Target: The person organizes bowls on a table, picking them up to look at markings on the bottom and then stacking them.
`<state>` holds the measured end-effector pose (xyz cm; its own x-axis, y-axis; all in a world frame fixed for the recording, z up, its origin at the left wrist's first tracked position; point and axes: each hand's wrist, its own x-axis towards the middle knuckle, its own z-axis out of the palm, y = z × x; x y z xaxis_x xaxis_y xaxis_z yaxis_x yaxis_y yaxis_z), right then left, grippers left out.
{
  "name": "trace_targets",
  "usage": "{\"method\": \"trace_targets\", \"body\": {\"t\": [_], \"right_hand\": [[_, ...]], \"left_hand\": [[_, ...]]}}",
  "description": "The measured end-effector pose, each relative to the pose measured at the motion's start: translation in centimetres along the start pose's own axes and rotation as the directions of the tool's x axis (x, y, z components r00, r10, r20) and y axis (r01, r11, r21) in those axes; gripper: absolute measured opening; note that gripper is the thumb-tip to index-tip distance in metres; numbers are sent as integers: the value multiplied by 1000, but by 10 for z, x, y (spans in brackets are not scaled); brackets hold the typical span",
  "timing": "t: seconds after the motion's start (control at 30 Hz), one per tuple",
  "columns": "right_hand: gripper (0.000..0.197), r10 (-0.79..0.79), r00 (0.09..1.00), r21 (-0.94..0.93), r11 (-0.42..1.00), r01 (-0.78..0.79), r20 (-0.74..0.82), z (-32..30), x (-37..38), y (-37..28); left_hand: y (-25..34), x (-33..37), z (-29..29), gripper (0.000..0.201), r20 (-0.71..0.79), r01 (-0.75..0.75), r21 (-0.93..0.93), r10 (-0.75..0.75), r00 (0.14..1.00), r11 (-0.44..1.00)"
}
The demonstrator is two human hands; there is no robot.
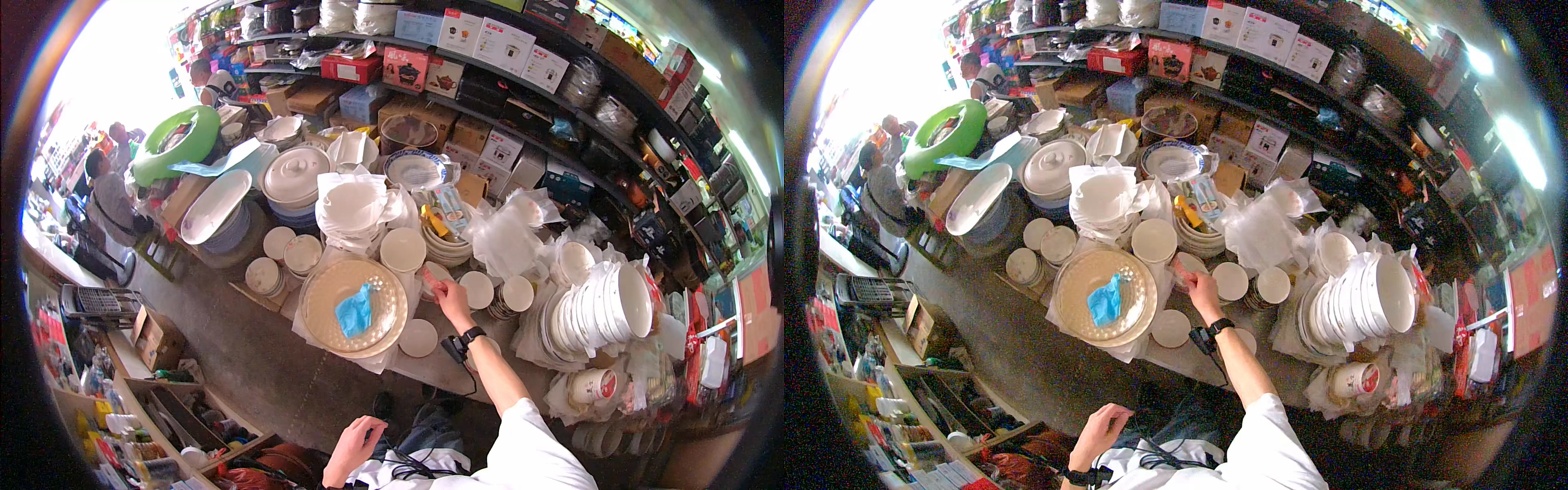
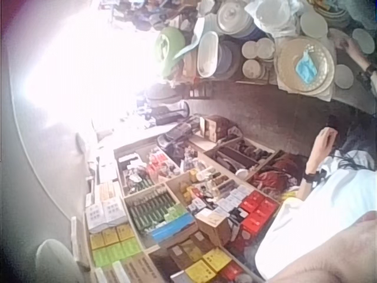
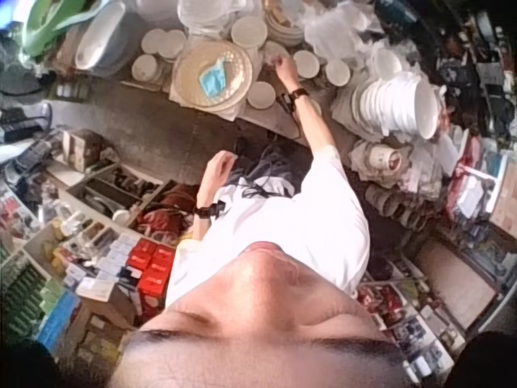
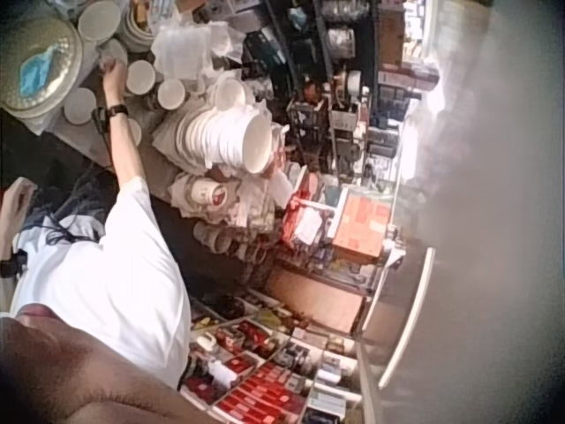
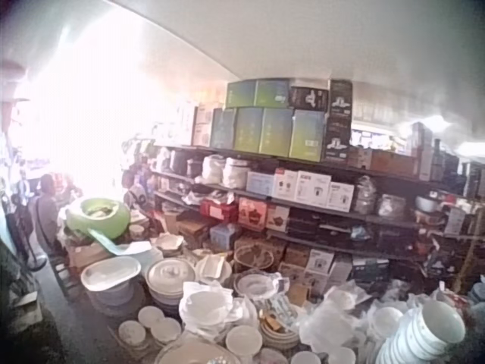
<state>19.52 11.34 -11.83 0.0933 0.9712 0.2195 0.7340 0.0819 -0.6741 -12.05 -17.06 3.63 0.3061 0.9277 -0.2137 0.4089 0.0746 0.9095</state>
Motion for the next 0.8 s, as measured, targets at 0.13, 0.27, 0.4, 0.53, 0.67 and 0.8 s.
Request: {"method": "trace_targets", "body": {"t": [0.13, 0.27, 0.4, 0.53, 0.67, 0.8], "right_hand": [[15, 125, 990, 234, 963, -135, 60, -34, -5, -28], [18, 158, 973, 384, 898, -212, 168, -90, -24, -76], [17, 75, 925, 595, 746, -300, 372, -155, -49, -107], [17, -27, 897, 765, 532, -361, 442, -195, -93, -121], [46, -52, 876, 876, -24, -482, 480, -190, -164, -110], [51, 76, 943, 896, -346, -279, 323, -166, -234, -134]], "left_hand": [[2, -1, -1, 10, 2, -65, 6, 65, 998, 998], [6, -2, 0, 10, 3, -97, -11, 97, 995, 995], [14, 7, 2, 9, 71, -102, -87, 108, 992, 991], [25, 22, 13, 16, 124, -85, -320, 131, 984, 943], [43, 41, 29, 40, 226, -6, -644, 197, 954, 765], [74, 55, 49, 51, 199, -29, -837, 353, 914, 547]]}}
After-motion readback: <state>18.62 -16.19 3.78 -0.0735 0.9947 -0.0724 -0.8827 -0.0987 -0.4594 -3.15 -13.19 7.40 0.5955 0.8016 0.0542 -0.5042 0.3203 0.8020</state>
